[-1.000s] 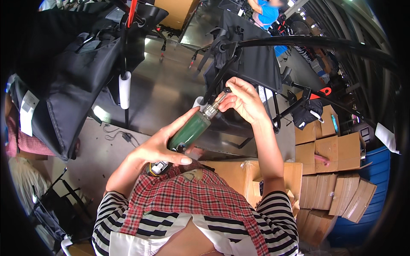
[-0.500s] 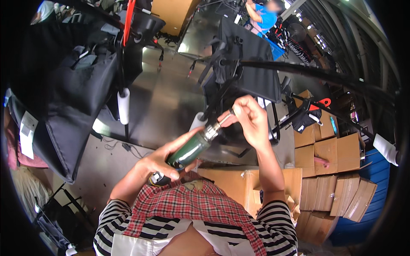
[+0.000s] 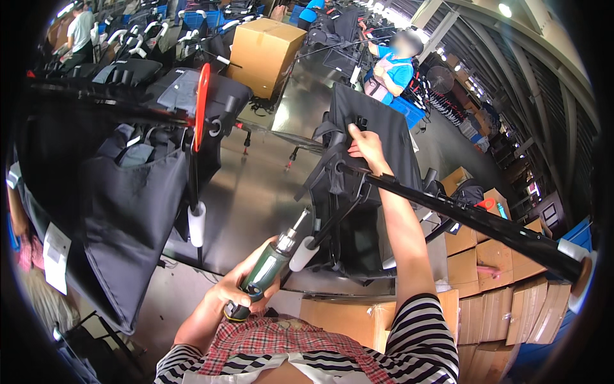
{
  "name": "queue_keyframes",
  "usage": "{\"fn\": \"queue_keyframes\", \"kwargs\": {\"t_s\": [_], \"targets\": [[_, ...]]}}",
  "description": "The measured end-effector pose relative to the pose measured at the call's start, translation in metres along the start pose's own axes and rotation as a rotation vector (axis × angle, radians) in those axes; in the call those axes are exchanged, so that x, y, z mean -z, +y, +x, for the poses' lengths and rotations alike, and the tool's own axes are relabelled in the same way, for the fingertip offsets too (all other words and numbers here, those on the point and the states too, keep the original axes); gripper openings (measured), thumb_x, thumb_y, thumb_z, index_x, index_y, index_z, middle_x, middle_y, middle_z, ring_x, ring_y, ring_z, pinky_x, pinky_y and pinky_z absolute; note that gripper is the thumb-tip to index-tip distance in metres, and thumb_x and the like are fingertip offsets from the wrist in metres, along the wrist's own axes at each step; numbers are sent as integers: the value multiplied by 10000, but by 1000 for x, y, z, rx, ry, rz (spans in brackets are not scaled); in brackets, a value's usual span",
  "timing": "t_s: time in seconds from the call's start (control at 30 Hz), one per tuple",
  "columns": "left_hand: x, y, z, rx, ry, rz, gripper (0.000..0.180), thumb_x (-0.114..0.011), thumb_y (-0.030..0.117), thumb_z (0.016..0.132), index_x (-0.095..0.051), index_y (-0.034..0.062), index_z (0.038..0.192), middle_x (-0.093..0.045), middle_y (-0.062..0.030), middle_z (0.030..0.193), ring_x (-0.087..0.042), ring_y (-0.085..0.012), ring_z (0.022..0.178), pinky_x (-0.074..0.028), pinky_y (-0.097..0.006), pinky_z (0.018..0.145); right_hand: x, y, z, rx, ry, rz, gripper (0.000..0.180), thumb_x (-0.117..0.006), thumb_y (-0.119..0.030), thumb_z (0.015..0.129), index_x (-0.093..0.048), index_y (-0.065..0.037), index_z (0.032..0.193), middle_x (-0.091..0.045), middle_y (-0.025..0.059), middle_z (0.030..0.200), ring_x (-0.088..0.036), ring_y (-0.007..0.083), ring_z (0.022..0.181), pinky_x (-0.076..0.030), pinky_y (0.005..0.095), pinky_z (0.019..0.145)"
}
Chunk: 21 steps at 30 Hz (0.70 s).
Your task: The person uses a handheld electric screwdriver to attach black plastic fasteners to a black fabric bag mounted on a stand. They repeatedly pick fasteners from a nearby box, position them on the bag, and drive them in with the tool.
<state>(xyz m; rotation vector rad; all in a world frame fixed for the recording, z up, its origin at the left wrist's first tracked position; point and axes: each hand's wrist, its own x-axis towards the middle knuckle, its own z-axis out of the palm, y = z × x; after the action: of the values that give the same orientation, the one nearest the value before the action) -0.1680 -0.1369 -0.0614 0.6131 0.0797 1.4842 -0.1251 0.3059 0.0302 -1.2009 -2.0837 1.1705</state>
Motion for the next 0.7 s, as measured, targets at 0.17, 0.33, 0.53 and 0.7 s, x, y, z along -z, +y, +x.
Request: {"fn": "queue_keyframes", "kwargs": {"t_s": [0.17,0.33,0.53,0.7], "targets": [[20,6,4,-5,2,-10,1297,-832,88,686,66,236,1610,-540,-176,849,-614,-207,540,-497,-294,487,-5,18,5,50,-145,449,204,-620,-195,995,-684,-2,1009,-608,21,716,-627,135,665,-534,285,568],[41,19,21,-27,-22,-80,1276,-835,38,700,26,304,1603,-520,-204,907,-608,-244,573,-524,-339,517,58,7,-149,93,-193,484,263,-603,-233,1013,-665,14,1080,-600,27,740,-591,119,627,-506,271,637],[34,19,91,-57,-13,90,1270,-812,120,707,74,288,1602,-541,-149,902,-611,-202,571,-585,-415,752,36,3,-295,252,-433,-165,160,-631,-176,992,-673,-22,986,-633,57,688,-624,133,612,-478,296,562],[16,0,120,-8,19,-12,1215,-803,149,776,72,287,1608,-553,-94,927,-604,-176,618,-547,-446,924,-12,7,-320,386,-520,-193,91,-664,-144,921,-674,-56,899,-673,138,704,-683,313,629,-531,387,562]]}}
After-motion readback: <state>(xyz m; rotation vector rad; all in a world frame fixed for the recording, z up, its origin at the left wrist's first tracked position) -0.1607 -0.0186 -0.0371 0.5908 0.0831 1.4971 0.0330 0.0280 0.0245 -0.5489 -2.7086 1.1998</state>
